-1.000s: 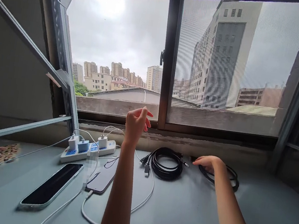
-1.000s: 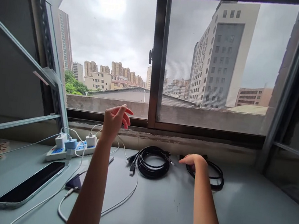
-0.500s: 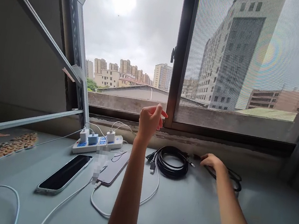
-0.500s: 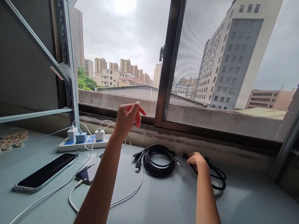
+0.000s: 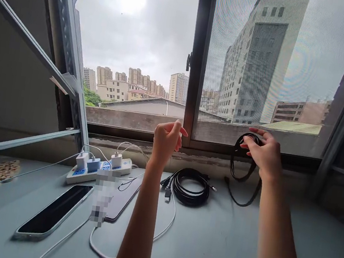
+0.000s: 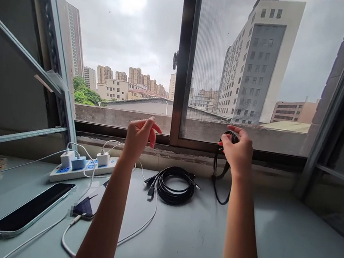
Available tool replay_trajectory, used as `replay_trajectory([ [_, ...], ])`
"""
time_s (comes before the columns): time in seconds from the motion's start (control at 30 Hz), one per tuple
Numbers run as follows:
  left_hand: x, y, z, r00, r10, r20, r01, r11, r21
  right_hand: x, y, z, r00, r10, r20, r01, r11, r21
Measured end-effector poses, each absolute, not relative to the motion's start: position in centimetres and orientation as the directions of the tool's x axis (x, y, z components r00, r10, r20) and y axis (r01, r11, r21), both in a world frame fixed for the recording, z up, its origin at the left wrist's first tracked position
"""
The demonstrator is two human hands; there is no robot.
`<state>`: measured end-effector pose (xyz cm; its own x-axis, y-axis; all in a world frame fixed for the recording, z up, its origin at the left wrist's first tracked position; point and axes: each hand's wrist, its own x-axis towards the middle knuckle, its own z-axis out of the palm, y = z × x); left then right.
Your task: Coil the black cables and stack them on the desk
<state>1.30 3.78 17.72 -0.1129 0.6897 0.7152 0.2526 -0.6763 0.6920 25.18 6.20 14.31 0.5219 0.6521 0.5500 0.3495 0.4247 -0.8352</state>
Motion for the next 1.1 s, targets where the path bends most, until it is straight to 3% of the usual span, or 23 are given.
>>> replay_trajectory([
  [0.1, 1.6, 3.7, 17.8, -0.088, 0.681, 0.727, 0.25, -0.691, 0.678, 23.6, 3.3, 16.2, 0.503, 0.622, 0.6, 0.25, 0.56, -0.79],
  [0.27, 2.5, 2.2, 18.4, -0.004, 0.708, 0.706, 0.306, -0.672, 0.675, 22.5, 0.7, 17.4, 0.415, 0.662, 0.624, 0.205, 0.6, -0.773],
  [0.5, 4.0, -3.0, 20.0, 0.101, 0.587, 0.803, 0.316, -0.785, 0.534, 21.0, -1.8, 18.1, 0.382, 0.607, 0.697, 0.201, 0.682, -0.704],
  [0.77, 4.6, -2.3, 18.8, 0.378, 0.767, 0.519, 0.46, -0.642, 0.614, 19.7, -2.8, 18.3, 0.252, 0.668, 0.7, 0.15, 0.688, -0.71],
  [0.93, 5.8, -2.0, 18.5, 0.408, 0.729, 0.55, 0.244, -0.667, 0.704, 18.3, -3.4, 18.3, 0.135, 0.717, 0.684, 0.037, 0.686, -0.727],
  [1.1, 4.7, -3.3, 19.5, 0.466, 0.742, 0.482, 0.268, -0.638, 0.722, 17.9, -4.1, 18.3, 0.088, 0.735, 0.673, 0.045, 0.672, -0.74],
])
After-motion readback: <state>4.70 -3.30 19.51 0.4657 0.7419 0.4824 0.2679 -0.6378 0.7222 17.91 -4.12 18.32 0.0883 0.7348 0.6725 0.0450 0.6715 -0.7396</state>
